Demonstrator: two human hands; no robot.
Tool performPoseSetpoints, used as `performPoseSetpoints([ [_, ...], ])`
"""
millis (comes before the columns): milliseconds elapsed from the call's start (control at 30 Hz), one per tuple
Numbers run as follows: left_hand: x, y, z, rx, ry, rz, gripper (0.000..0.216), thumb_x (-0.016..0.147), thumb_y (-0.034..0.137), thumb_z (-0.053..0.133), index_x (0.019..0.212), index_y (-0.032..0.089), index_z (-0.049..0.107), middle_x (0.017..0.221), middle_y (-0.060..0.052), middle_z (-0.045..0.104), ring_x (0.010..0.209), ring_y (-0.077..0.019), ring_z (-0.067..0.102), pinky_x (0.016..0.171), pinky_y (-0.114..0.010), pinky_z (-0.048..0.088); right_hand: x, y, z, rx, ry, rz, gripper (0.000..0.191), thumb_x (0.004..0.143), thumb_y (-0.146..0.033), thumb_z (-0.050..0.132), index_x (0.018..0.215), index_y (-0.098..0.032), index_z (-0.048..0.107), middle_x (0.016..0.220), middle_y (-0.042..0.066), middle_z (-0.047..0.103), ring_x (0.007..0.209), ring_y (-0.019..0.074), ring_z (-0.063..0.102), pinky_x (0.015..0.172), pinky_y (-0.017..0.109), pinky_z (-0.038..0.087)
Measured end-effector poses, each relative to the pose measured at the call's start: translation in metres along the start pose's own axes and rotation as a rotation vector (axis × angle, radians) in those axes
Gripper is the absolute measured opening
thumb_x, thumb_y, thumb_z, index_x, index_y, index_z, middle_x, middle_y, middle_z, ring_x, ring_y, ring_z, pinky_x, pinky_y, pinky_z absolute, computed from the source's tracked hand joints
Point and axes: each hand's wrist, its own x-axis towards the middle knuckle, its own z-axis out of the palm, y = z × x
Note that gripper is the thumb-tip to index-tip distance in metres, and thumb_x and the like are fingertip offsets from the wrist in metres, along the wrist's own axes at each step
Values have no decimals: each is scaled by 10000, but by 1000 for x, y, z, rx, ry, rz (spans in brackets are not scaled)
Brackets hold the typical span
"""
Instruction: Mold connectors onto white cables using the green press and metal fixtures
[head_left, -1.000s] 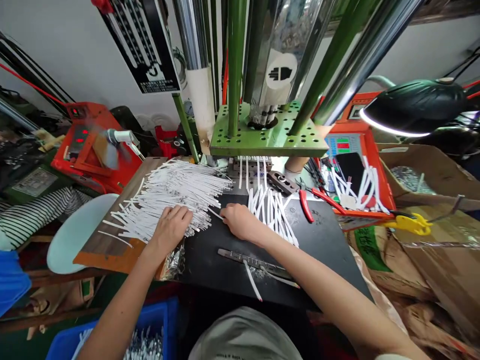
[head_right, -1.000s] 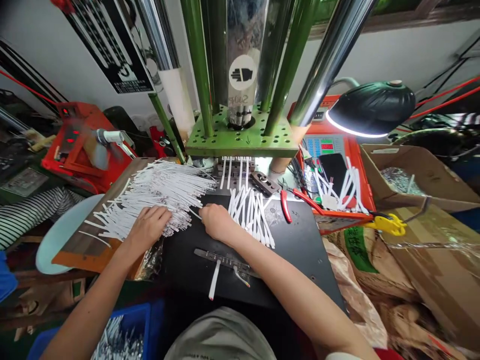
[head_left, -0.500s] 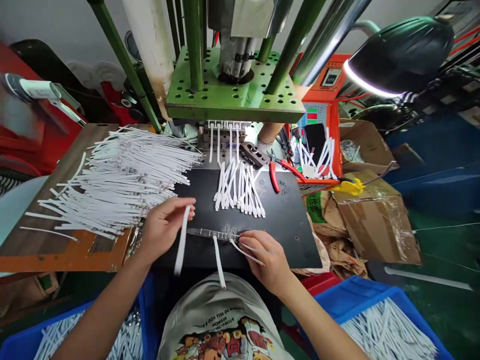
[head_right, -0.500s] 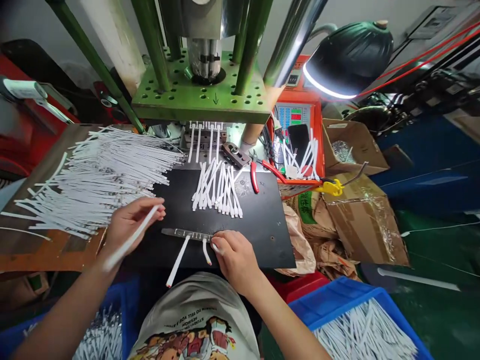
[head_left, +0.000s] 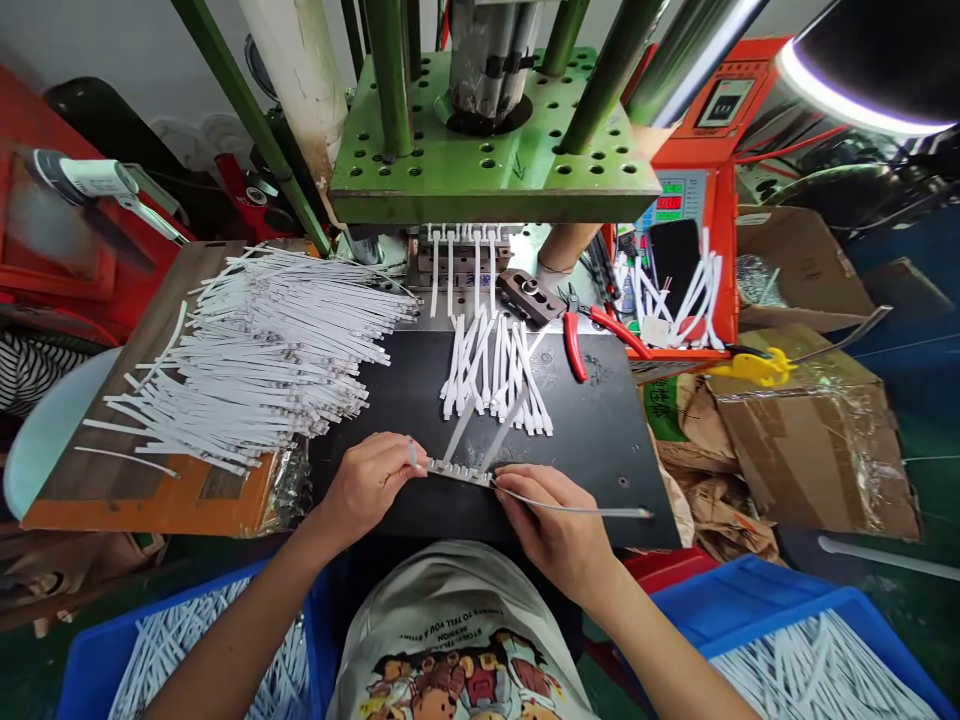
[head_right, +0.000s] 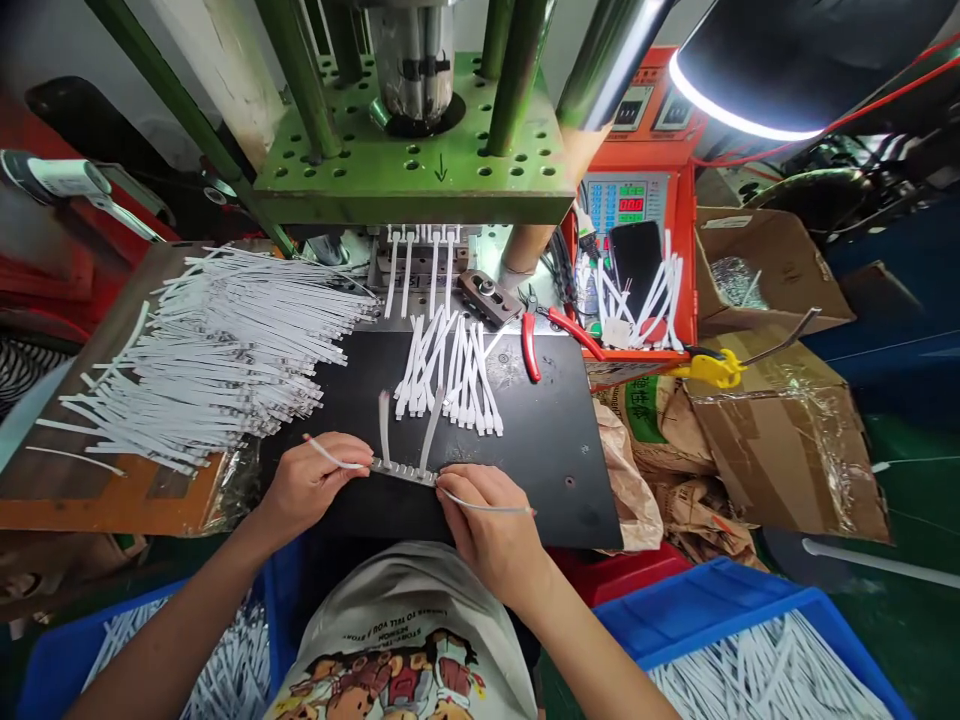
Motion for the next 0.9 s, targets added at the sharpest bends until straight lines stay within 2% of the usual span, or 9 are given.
performPoseSetpoints([
  [100,-2,0,0,-9,17,-13,119,938,189,577,879,193,681,867,-59,724,846,-175,693,769,-295,552,1,-1,-4,3,-46,18,117,949,-147,507,996,-204,596,952,68,702,830,181,661,738,307,526],
  [200,-4,4,0,90,-6,0,111,934,183,576,877,191,671,895,-58,715,835,-164,684,755,-283,539,1,-1,-5,-20,-88,21,115,954,-150,491,974,-198,594,943,67,699,804,179,657,723,306,525],
  [333,-8,7,1,189,-32,114,110,914,131,579,949,197,660,898,-38,721,885,-167,677,822,-309,522,-6,0,-6,-93,-97,-105,193,956,-131,461,1108,-175,573,1035,101,700,904,201,666,781,322,527],
  [433,-10,5,3,196,-8,131,134,912,114,573,984,195,652,916,-41,726,895,-171,678,828,-317,519,-8,0,-7,-139,-75,-157,224,960,-132,445,1151,-148,560,1069,124,700,968,217,667,824,327,531],
  [600,-14,6,8,208,24,161,132,900,97,582,972,188,644,913,-45,723,858,-172,675,795,-312,511,-1,-10,-8,-201,-86,-187,261,976,-168,363,1090,-135,597,1016,140,708,925,230,674,800,333,545],
  [700,-19,12,7,200,47,130,138,918,99,533,943,188,634,883,-41,709,828,-169,665,778,-306,512,1,-14,-16,-214,-186,-123,232,958,-152,386,1008,-167,613,966,109,703,841,205,670,741,303,542],
  [733,-20,13,5,188,25,110,158,921,93,506,935,191,629,874,-39,701,818,-168,659,769,-301,514,4,-11,-20,-206,-248,-90,206,940,-129,416,965,-181,613,931,86,699,790,188,663,695,281,532],
  [800,-16,14,-3,153,-111,83,229,911,67,455,993,201,621,932,-47,692,858,-168,653,785,-291,522,20,2,-33,-179,-388,-66,171,897,-92,488,920,-202,617,876,41,687,719,155,645,634,240,502],
  [900,18,3,-27,129,-360,95,366,901,52,423,1178,228,585,1128,-59,661,1030,-167,636,894,-273,518,76,33,-55,-316,-446,-27,156,872,-99,571,948,-208,652,879,30,689,752,146,654,680,226,491],
])
